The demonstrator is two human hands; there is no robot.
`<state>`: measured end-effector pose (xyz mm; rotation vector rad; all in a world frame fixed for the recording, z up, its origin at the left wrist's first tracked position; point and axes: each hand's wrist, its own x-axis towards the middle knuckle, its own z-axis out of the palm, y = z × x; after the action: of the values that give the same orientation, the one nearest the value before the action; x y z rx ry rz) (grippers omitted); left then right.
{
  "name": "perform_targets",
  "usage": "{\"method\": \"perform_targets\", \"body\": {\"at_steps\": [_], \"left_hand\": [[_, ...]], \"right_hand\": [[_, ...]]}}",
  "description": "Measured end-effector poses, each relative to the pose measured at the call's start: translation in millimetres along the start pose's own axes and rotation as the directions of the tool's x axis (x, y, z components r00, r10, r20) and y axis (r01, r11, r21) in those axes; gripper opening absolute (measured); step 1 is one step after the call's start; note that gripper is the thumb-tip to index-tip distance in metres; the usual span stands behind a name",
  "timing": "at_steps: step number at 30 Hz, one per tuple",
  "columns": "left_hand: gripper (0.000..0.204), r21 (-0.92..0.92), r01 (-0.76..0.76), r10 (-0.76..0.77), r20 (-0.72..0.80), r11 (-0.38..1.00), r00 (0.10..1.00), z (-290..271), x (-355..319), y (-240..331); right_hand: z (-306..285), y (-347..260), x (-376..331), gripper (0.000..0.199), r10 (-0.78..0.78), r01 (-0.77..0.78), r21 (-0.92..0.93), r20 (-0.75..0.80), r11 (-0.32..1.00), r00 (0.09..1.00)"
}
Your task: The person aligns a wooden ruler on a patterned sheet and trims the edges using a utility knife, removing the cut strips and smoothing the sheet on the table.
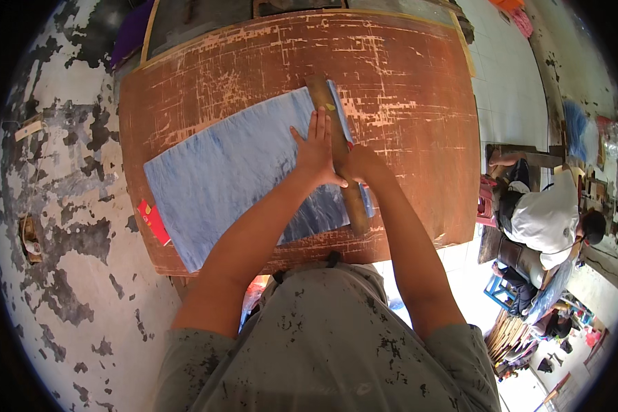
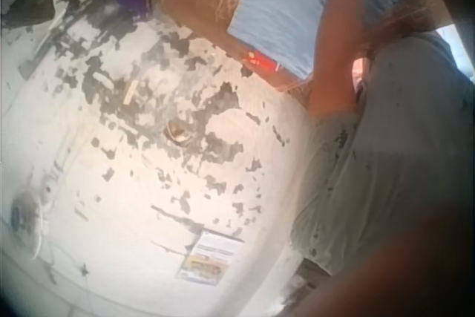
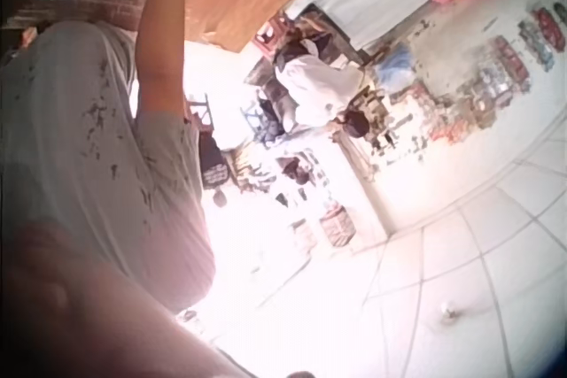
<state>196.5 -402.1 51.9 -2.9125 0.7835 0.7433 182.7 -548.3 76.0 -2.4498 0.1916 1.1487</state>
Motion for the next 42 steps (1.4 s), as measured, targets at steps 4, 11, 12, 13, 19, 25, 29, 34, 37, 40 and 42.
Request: {"method": "perform_targets", "body": {"at_steps": [4, 11, 12, 13, 19, 25, 29, 34, 37, 40, 42], "left_hand": [[0.170, -0.006, 0.010, -0.010, 0.009, 1.000, 1.000, 0.2, -1.3, 0.0], [0.173, 0.037, 0.017, -0.019, 0.057, 0.999, 0.998, -2.1, -2.2, 3.8], [0.173, 0.039, 0.022, -0.024, 0.055, 0.999, 0.998, -2.9, -1.5, 3.2], [0.173, 0.038, 0.021, -0.024, 0.058, 0.999, 0.998, -3.7, -0.9, 3.6], [0.172, 0.061, 0.016, -0.021, 0.069, 0.998, 0.997, -4.2, -1.2, 0.8], [0.173, 0.063, 0.016, -0.019, 0.055, 0.998, 0.998, 1.5, -4.0, -0.5], [0.174, 0.064, -0.003, -0.002, 0.072, 0.998, 0.997, -0.1, -3.4, 5.9], [0.174, 0.083, 0.009, -0.016, 0.081, 0.996, 0.997, -2.2, 1.3, -1.6], [0.174, 0.058, -0.006, 0.003, 0.052, 0.998, 0.999, -4.9, -0.2, 3.2], [0.171, 0.060, 0.009, -0.016, 0.116, 0.998, 0.993, -9.4, -0.1, 1.1], [0.174, 0.075, 0.024, -0.032, 0.118, 0.997, 0.993, 0.2, -2.6, -2.9]], "right_hand": [[17.7, 7.1, -7.3, 0.038, 0.008, -0.010, -0.077, -0.018, 0.997, 1.000], [52.2, 33.3, -23.5, 0.035, -0.101, 0.085, -0.256, -0.049, 0.963, 0.994], [55.4, 34.4, -28.5, 0.035, -0.100, 0.085, -0.256, -0.046, 0.963, 0.994], [58.8, 36.3, -34.7, 0.035, -0.059, 0.045, -0.194, -0.067, 0.980, 0.996], [57.4, 26.2, -83.3, 0.033, 0.068, -0.054, 0.115, -0.117, 0.992, 0.991], [84.9, 40.5, -119.8, 0.042, 0.047, -0.044, 0.075, -0.046, 0.996, 0.998], [134.7, 81.2, -121.2, 0.045, 0.253, -0.223, 0.266, -0.083, 0.938, 0.964], [154.7, 84.2, -149.7, 0.038, 0.280, -0.256, 0.234, -0.075, 0.938, 0.957], [161.0, 96.1, -160.3, 0.033, 0.282, -0.273, 0.185, -0.021, 0.944, 0.959], [139.8, 102.9, -158.0, 0.031, 0.216, -0.214, 0.146, 0.004, 0.966, 0.976], [95.2, 82.6, -161.1, 0.035, 0.127, -0.121, 0.151, -0.029, 0.981, 0.992]]}}
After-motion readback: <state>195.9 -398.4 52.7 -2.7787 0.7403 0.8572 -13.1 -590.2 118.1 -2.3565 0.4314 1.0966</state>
